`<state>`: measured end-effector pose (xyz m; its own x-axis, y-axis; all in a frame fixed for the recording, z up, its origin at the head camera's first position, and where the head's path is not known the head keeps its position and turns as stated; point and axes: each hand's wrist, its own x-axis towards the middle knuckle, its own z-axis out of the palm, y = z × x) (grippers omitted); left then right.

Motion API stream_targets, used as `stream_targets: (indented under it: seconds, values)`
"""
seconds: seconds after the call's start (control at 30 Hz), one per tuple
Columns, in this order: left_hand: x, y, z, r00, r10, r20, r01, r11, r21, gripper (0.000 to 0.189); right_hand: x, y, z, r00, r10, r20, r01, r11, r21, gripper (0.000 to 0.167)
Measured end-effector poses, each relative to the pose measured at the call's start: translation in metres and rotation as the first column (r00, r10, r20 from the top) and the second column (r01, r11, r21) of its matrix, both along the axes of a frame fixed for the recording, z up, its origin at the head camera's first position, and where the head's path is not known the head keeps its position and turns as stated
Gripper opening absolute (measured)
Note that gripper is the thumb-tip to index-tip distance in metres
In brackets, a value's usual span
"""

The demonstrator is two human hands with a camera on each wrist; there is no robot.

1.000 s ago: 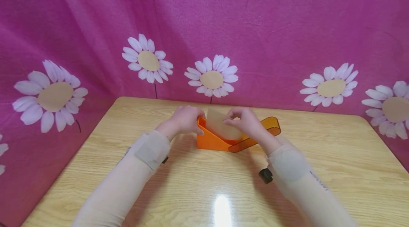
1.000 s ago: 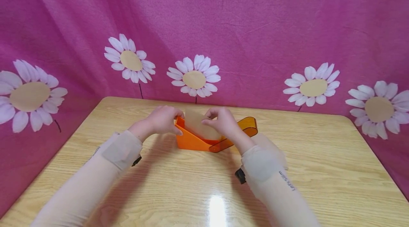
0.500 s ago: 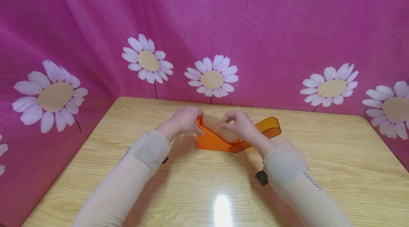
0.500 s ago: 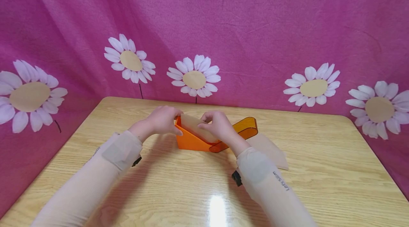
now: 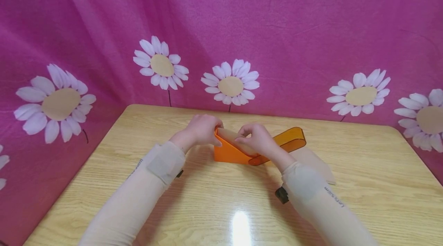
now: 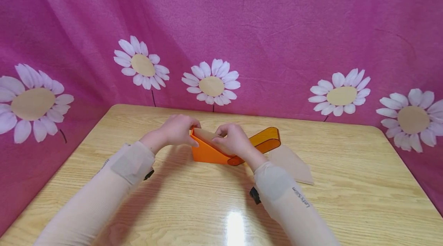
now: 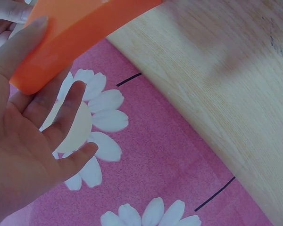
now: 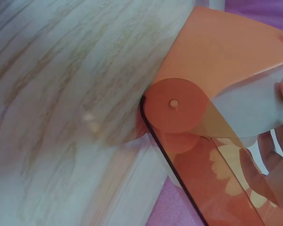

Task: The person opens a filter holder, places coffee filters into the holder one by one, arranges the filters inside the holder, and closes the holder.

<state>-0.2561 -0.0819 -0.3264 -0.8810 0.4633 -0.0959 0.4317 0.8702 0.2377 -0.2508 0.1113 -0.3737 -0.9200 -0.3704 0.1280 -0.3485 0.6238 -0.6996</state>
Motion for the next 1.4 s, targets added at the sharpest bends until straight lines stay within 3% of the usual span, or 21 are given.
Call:
stream_targets:
  seconds: [0.43,0.73,0.97,1.13,1.3,1.4]
  values:
    - [0.001,0.003,0.001,1.0,-0.004,0.0,0.004,1.0,-0.005,0.029,0.003,-0.001,-0.004,0.997,-0.045,0.055,0.041,0.997,0.06,0.011]
    - [0.001,0.003,0.001,1.0,0.003,0.006,-0.003,1.0,0.006,0.028,0.002,0.002,-0.003,0.998,-0.051,0.031,0.048,0.996,0.072,0.012]
    - [0.001,0.001,0.0,1.0,0.008,0.014,-0.008,1.0,0.011,0.03,0.002,0.018,0.019,0.994,-0.084,0.066,0.079,0.994,0.077,0.016]
    - [0.001,0.001,-0.001,1.0,0.015,0.023,-0.015,1.0,0.019,0.03,0.003,0.043,0.044,0.991,-0.129,-0.043,0.132,0.988,0.079,0.019]
    - [0.001,0.002,0.0,0.999,0.018,0.028,-0.019,1.0,0.014,0.03,0.005,0.082,0.065,0.965,-0.248,-0.089,0.255,0.964,0.077,0.026]
    - [0.002,0.002,0.0,1.0,0.019,0.025,-0.019,1.0,0.013,0.03,0.004,0.109,0.069,0.941,-0.328,-0.09,0.336,0.936,0.105,0.029]
